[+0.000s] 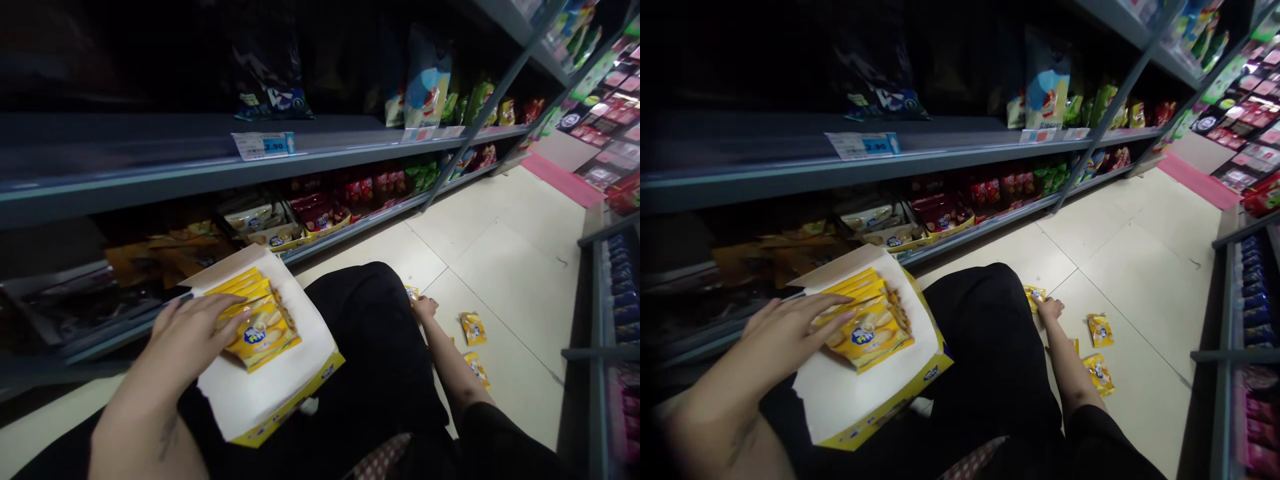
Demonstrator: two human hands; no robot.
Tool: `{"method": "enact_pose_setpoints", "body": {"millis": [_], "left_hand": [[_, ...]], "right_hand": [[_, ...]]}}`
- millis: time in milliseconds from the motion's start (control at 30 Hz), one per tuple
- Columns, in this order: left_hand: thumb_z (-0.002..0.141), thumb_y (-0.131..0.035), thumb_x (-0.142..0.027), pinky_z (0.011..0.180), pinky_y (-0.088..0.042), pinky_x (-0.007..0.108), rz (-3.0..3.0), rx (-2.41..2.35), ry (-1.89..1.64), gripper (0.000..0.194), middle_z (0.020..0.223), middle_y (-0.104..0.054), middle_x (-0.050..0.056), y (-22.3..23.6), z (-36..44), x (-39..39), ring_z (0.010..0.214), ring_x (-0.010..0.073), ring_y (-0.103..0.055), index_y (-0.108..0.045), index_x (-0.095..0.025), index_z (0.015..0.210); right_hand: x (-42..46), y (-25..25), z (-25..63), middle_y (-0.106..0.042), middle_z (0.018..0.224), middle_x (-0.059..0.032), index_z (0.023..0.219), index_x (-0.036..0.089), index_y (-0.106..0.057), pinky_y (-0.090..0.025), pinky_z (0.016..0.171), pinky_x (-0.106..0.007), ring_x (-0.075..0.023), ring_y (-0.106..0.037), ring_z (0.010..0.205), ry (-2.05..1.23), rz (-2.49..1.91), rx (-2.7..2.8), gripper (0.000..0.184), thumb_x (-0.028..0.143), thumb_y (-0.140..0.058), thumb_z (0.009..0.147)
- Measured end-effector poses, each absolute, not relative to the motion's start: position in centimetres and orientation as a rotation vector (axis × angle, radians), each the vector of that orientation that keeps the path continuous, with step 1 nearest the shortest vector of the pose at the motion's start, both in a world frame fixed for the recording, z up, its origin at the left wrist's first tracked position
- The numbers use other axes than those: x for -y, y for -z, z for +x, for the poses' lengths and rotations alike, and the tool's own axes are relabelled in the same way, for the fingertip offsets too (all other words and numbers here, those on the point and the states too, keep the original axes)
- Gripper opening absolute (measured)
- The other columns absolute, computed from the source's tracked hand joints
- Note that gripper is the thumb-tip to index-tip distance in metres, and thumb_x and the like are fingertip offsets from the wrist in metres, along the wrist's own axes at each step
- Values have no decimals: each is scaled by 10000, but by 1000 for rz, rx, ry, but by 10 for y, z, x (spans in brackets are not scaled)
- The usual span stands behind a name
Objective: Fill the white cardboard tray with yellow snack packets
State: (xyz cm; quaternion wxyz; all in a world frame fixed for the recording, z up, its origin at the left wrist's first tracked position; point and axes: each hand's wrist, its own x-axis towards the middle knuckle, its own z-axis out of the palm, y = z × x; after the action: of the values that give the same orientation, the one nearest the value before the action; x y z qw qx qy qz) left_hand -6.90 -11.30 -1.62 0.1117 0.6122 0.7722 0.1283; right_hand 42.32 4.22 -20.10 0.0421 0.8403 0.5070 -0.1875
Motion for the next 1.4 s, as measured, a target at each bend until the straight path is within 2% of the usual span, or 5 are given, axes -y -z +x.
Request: {"method": "enact_pose_setpoints", "body": {"millis": [233, 400, 667, 1000, 1400], "left_hand": [[945, -458, -439, 1191, -169, 680, 1727, -2374, -503, 357, 1236, -718, 123, -11, -55, 118, 1237, 357, -594, -700, -202, 1056], [978, -484, -447, 1193, -252, 612, 1630, -2385, -1027, 316, 1168, -729, 98, -23, -23, 109, 1192, 327, -624, -711, -228, 997], [955, -624, -395, 1058, -488, 365, 1664, -1795, -1347, 332, 1286, -694, 65, -37, 7, 116, 1226, 246, -625, -688, -248, 1245], [734, -778, -438, 702, -573, 265, 892, -1757, -1769, 309, 845, -704, 35, -26, -15, 109, 784, 181, -679, -647, -180, 844], [898, -673, -344, 722, -540, 242, 1285, -2044, -1606, 165, 867, -751, 13, -22, -40, 118, 749, 151, -689, -741, -194, 882]], "right_hand": [[-69, 164, 405, -705, 922, -98, 909, 153, -651, -523, 784, -367, -250, -659, 869, 732, 2769, -1645, 320, 427, -773, 797], [-85, 70, 365, -727, 1063, -109, 1001, 182, -602, -550, 791, -362, -275, -681, 937, 850, 2811, -2235, 464, 538, -770, 756], [-4, -45, 221, -708, 797, -4, 846, 216, -622, -524, 619, -271, -186, -651, 691, 1736, 1419, -3095, 398, 472, -896, 713], [2, 23, 165, -747, 904, -44, 974, 234, -656, -607, 667, -316, -233, -724, 795, 2636, 1208, -2544, 626, 635, -922, 573], [-1, 22, 173, -783, 826, -35, 843, 259, -805, -594, 689, -340, -246, -738, 751, 2049, 607, -3001, 212, 465, -769, 877]]}}
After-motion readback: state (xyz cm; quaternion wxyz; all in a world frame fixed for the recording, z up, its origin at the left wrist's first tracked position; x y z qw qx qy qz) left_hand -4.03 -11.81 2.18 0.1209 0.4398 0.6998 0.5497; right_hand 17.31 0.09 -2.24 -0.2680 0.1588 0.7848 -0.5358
